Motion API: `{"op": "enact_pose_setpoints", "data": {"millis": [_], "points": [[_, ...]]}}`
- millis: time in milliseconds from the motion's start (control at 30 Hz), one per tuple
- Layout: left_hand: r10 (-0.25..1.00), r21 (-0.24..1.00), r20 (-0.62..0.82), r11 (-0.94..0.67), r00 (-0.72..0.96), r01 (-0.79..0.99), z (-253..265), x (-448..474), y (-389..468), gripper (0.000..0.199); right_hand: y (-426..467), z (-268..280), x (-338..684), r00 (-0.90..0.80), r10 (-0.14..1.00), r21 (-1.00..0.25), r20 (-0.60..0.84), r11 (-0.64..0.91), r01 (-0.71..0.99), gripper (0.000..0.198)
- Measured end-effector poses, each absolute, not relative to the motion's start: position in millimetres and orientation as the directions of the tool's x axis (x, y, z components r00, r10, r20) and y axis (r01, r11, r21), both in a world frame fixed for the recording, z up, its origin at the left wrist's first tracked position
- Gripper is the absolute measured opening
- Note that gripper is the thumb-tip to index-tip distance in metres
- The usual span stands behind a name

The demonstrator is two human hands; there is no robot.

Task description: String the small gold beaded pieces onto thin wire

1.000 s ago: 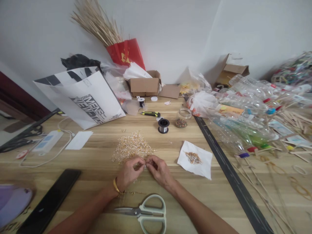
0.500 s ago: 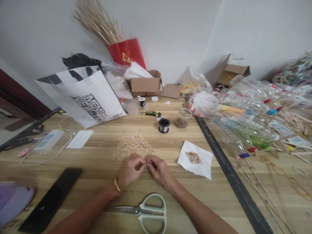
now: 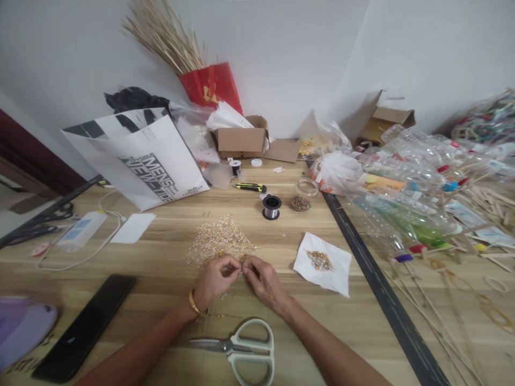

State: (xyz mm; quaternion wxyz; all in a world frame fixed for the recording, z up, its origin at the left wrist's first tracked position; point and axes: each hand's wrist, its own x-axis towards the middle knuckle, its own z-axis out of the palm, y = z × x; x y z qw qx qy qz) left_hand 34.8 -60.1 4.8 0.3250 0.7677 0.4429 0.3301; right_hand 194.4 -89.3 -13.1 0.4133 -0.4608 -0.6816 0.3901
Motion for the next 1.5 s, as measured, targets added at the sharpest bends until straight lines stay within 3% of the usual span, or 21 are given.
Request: {"op": "enact_pose_setpoints", "data": {"millis": [400, 600, 833, 1500], "points": [[0.908, 0.85, 0.182, -0.338, 0.377, 0.403, 7.0, 35.0, -60.1, 0.011, -90.6, -8.8, 196.3, -0.273, 0.954, -0.97, 0.125, 0.175, 0.169, 0.026], [0.895, 0.819, 0.208, -0.38, 0.394, 0.431, 4.3, 34.7, -61.4, 0.01, -90.7, -7.4, 196.2, -0.271, 0.955, -0.979, 0.121, 0.16, 0.126, 0.028], [0.85, 0.714, 0.318, -0.507, 0.421, 0.484, 4.9, 33.6, -64.9, 0.01, -90.1, -7.9, 196.4, -0.266, 0.959, -0.984, 0.102, 0.137, 0.116, 0.029], [0.823, 0.709, 0.315, -0.535, 0.473, 0.459, 9.3, 31.3, -65.9, 0.014, -89.8, -6.9, 196.3, -0.253, 0.956, -0.96, 0.147, 0.2, 0.196, 0.025]]}}
